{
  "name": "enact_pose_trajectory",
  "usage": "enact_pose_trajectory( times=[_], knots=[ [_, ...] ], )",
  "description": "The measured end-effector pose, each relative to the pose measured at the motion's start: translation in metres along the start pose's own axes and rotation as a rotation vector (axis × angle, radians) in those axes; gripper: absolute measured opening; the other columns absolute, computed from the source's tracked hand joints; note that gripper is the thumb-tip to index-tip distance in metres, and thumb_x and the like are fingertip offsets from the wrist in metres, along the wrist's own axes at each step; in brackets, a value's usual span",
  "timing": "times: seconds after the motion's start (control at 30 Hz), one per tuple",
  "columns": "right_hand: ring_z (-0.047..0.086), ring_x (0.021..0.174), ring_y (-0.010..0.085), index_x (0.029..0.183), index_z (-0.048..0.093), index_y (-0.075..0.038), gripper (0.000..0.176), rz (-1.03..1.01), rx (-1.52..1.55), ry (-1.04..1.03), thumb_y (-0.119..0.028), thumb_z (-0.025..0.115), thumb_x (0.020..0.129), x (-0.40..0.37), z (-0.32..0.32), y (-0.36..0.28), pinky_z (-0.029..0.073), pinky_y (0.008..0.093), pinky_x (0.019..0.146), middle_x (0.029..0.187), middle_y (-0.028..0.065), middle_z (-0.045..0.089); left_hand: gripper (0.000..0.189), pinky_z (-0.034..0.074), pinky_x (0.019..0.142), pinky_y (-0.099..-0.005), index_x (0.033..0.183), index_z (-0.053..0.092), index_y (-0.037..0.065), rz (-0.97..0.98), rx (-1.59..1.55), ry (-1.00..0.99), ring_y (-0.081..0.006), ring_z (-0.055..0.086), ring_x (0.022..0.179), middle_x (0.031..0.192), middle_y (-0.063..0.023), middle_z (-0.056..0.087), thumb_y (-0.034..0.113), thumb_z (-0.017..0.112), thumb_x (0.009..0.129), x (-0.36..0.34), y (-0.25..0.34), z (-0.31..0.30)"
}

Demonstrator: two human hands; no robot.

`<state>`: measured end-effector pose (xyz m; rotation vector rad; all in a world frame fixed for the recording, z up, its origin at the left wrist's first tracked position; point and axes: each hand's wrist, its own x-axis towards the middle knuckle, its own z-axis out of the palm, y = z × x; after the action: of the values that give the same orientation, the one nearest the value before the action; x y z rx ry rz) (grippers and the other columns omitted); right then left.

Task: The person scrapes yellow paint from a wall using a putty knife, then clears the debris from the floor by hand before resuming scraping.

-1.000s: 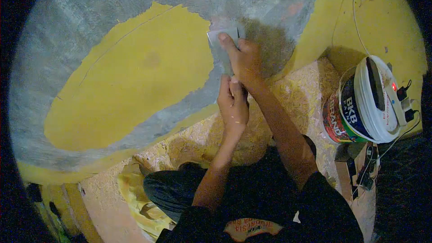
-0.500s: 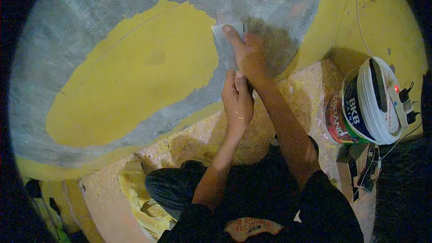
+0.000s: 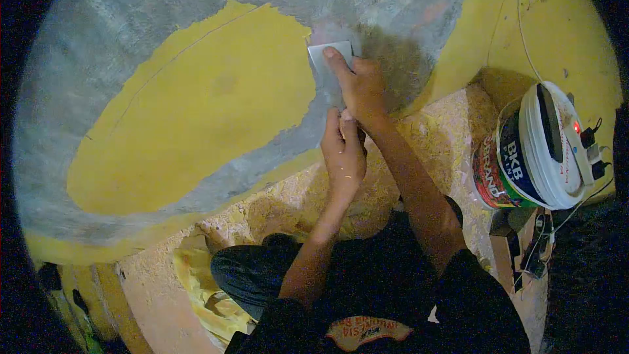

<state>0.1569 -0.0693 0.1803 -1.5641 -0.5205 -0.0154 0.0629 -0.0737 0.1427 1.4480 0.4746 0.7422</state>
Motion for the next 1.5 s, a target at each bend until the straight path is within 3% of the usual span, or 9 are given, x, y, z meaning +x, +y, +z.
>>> enact_pose_trajectory(
  times=[0.4,0.5,0.67,0.97,1.03,1.13,1.23,1.33,1.5],
  knots=[
    [0.051,0.051,0.0186,0.064,0.058,0.004,0.051,-0.188,0.014,0.084,-0.045,0.06,0.077,0.004,0.0,-0.015,0.04,0.0338,0.052,0.055,0.0121,0.055,0.025,0.029,0.039,-0.0233,0.077,0.04,0.005,0.054,0.012,0.004,-0.0056,0.035,0.044,0.054,0.0006,0.039,0.024,0.039,0.093,0.008,0.002,0.001],
    [0.055,0.058,0.0203,0.067,0.059,0.004,0.05,0.066,-0.059,-0.022,-0.045,0.061,0.076,0.005,-0.01,-0.031,0.042,0.0342,0.056,0.064,0.0146,0.059,0.026,0.029,0.039,-0.0238,0.076,0.039,0.005,0.055,0.009,0.003,-0.0059,0.035,0.044,0.053,0.0003,0.039,0.025,0.039,0.093,0.005,0.013,0.003],
    [0.055,0.056,0.02,0.065,0.06,0.003,0.049,-0.047,0.051,0.068,-0.045,0.06,0.077,0.001,0.001,-0.013,0.042,0.0343,0.055,0.059,0.0132,0.058,0.027,0.031,0.042,-0.0266,0.076,0.039,0.004,-0.031,-0.045,-0.029,-0.0091,0.037,0.047,0.053,-0.0015,0.039,0.026,0.039,0.093,0.003,-0.006,-0.003],
    [0.055,0.055,0.0187,0.067,0.061,0.003,0.05,-0.062,-0.068,0.041,-0.045,0.058,0.078,0.015,-0.009,-0.024,0.041,0.0359,0.055,0.059,0.0149,0.058,0.03,0.031,0.043,-0.0267,0.076,0.039,0.003,0.183,0.086,0.014,-0.0098,0.037,0.049,0.056,-0.003,0.039,0.028,0.04,0.093,0.016,0.012,0.006],
    [0.055,0.054,0.0188,0.067,0.061,0.003,0.05,-0.14,-0.138,0.097,-0.046,0.057,0.078,0.014,-0.002,0.004,0.041,0.036,0.054,0.058,0.0147,0.058,0.03,0.031,0.043,-0.0257,0.076,0.039,0.004,0.002,-0.043,-0.021,-0.0088,0.037,0.049,0.055,-0.002,0.038,0.029,0.04,0.093,0.001,0.008,0.005],
    [0.054,0.052,0.0205,0.067,0.062,0.002,0.052,-0.104,-0.137,0.147,-0.048,0.057,0.077,0.016,0.002,0.004,0.042,0.0367,0.054,0.056,0.0158,0.056,0.027,0.031,0.043,-0.024,0.076,0.04,0.005,0.039,0.005,-0.003,-0.0072,0.036,0.049,0.056,-0.001,0.039,0.027,0.04,0.093,0.004,0.009,0.004],
    [0.055,0.053,0.0209,0.067,0.062,0.002,0.053,0.098,-0.162,0.004,-0.05,0.057,0.076,0.024,-0.008,-0.032,0.042,0.0366,0.055,0.056,0.0145,0.057,0.027,0.031,0.043,-0.0232,0.077,0.04,0.005,0.065,-0.004,-0.036,-0.0069,0.036,0.049,0.056,-0.0007,0.04,0.027,0.039,0.093,0.013,0.032,0.005],
    [0.055,0.052,0.0213,0.067,0.061,0.003,0.053,0.008,-0.156,-0.028,-0.049,0.058,0.077,0.013,-0.01,-0.042,0.042,0.0365,0.055,0.055,0.0134,0.056,0.026,0.031,0.043,-0.023,0.078,0.04,0.004,0.124,0.017,0.001,-0.0065,0.037,0.049,0.056,-0.0001,0.04,0.026,0.04,0.092,0.012,0.019,0.004],
    [0.05,0.047,0.0211,0.063,0.057,0.004,0.051,-0.335,-0.043,0.22,-0.044,0.057,0.079,0.013,0.01,0.023,0.04,0.0376,0.051,0.051,0.0138,0.053,0.026,0.031,0.042,-0.0231,0.079,0.04,0.005,0.027,-0.024,-0.015,-0.0061,0.036,0.049,0.055,0.0007,0.04,0.027,0.04,0.093,0.002,0.002,0.0]
  ],
)
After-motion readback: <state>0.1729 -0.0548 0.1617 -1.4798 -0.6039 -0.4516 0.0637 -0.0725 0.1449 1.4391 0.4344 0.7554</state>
